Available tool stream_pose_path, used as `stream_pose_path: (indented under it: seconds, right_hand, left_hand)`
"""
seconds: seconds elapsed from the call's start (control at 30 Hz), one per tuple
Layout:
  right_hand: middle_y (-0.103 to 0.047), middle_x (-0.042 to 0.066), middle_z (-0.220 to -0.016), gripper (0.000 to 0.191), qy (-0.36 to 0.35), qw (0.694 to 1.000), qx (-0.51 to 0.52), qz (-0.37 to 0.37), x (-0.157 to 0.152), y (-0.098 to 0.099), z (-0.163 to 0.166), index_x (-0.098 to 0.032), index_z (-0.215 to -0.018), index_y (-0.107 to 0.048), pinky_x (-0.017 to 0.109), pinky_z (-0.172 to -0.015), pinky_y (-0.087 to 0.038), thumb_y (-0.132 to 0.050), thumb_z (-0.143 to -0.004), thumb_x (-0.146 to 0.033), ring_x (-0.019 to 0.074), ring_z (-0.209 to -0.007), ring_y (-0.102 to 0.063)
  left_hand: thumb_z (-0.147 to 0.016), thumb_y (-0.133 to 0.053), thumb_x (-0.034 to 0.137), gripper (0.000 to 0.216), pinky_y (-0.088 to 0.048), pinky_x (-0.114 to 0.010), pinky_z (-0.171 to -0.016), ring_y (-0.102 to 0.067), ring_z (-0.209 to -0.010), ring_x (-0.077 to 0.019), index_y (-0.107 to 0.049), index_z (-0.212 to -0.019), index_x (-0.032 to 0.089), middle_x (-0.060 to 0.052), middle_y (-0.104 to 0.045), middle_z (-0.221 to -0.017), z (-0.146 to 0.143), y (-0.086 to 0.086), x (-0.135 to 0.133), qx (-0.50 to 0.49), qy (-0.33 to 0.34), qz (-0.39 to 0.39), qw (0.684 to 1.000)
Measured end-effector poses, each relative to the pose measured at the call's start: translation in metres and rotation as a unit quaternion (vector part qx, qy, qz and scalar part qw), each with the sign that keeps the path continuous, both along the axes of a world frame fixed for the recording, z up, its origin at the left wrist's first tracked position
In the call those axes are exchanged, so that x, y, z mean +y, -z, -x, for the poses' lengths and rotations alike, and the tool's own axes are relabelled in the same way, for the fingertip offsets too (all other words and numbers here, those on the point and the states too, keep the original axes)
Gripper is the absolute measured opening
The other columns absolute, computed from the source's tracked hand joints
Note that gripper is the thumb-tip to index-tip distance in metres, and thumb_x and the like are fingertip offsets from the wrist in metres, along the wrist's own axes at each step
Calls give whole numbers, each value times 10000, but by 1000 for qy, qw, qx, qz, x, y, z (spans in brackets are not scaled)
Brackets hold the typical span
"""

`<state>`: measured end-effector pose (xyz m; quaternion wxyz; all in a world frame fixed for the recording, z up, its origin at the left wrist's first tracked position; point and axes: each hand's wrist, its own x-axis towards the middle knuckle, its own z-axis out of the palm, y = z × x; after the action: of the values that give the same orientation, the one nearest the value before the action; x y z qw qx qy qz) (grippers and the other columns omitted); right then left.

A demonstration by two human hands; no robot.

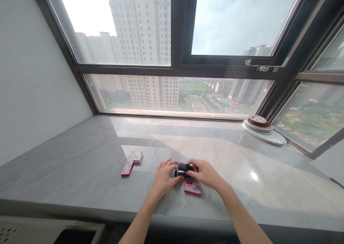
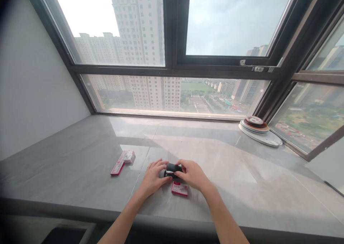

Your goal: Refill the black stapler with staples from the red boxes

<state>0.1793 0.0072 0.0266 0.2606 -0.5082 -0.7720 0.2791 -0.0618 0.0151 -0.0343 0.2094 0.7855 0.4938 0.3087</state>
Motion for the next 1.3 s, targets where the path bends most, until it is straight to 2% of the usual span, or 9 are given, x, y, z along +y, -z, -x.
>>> stream_pose_path:
  seconds: [0.17, 0.3, 0.5, 0.57, 0.8, 0.97, 1.07, 1.2, 1.3]
  right_hand:
    - [-562, -53, -651, 210, 38, 998, -47, 5, 3, 10, 8, -224, -973, -745, 245, -604, -302, -731, -792, -328, 134, -636, -535]
    - [-529, -54, -625, 315, 131, 991, -15, 4, 5, 23, -4, -224, -1068, -745, 250, -590, -311, -707, -820, -414, 143, -609, -529]
    - [-467, -61, -540, 490, 198, 978, 52, 28, -2, 38, -28, -193, -1184, -739, 258, -563, -314, -625, -888, -567, 154, -546, -469]
    - [-485, -51, -540, 548, 204, 974, 82, 49, -9, 42, -32, -172, -1171, -744, 260, -558, -317, -598, -895, -623, 157, -543, -465]
    - [-423, -77, -514, 715, 161, 956, 193, 150, -47, 52, -29, -122, -1430, -586, 252, -520, -304, -521, -958, -655, 131, -480, -401]
    - [-403, -76, -566, 749, 148, 950, 217, 166, -63, 53, -14, -123, -1506, -519, 253, -513, -301, -528, -970, -646, 124, -510, -393]
    - [-393, -77, -564, 748, 151, 951, 213, 165, -64, 53, -8, -130, -1506, -523, 257, -508, -288, -520, -974, -655, 124, -505, -374]
    - [-423, -74, -533, 754, 125, 958, 197, 167, -61, 53, -1, -128, -1526, -505, 255, -517, -310, -522, -979, -646, 131, -491, -423]
    - [-467, -65, -534, 729, 102, 960, 198, 167, -59, 52, 7, -139, -1532, -503, 252, -529, -346, -512, -992, -628, 136, -499, -458]
  left_hand:
    - [-804, -802, 346, 275, -278, -543, -1211, -435, -1438, -332, -715, -1061, 301, -17, -638, -1407, -1, -3, -3, -1, -6, -16, 1000]
    - [-847, -558, 71, 455, -416, -461, -1136, -537, -1307, -250, -643, -1229, 303, -33, -629, -1349, -5, -16, -17, -34, 12, -54, 998]
    - [-657, -449, -105, 791, -398, -447, -1166, -442, -1388, -249, -650, -1240, 390, 86, -551, -1495, -29, -37, -45, 83, 256, -73, 960]
    - [-675, -487, -79, 817, -392, -451, -1171, -447, -1378, -262, -605, -1315, 414, 78, -562, -1482, -30, -42, -48, 107, 281, -58, 952]
    - [-780, -656, 199, 478, -451, -457, -1076, -530, -1269, -314, -618, -1235, 339, -57, -555, -1370, 17, -54, -39, 104, 109, 38, 988]
    - [-824, -666, 318, 602, -533, -331, -854, -655, -896, -201, -528, -1407, 379, -33, -550, -1322, 41, -54, -44, 52, 92, 160, 981]
    - [-813, -692, 341, 530, -528, -309, -758, -622, -751, -157, -576, -1330, 347, -27, -564, -1300, 42, -52, -43, 38, 71, 172, 982]
    - [-732, -787, 320, 382, -527, -331, -848, -631, -877, -188, -653, -1089, 298, -12, -607, -1288, 31, -52, -38, 34, 68, 121, 990]
    - [-720, -808, 293, 389, -508, -355, -966, -612, -1077, -247, -671, -1084, 302, -8, -677, -1116, 16, -51, -38, 9, 98, 88, 991]
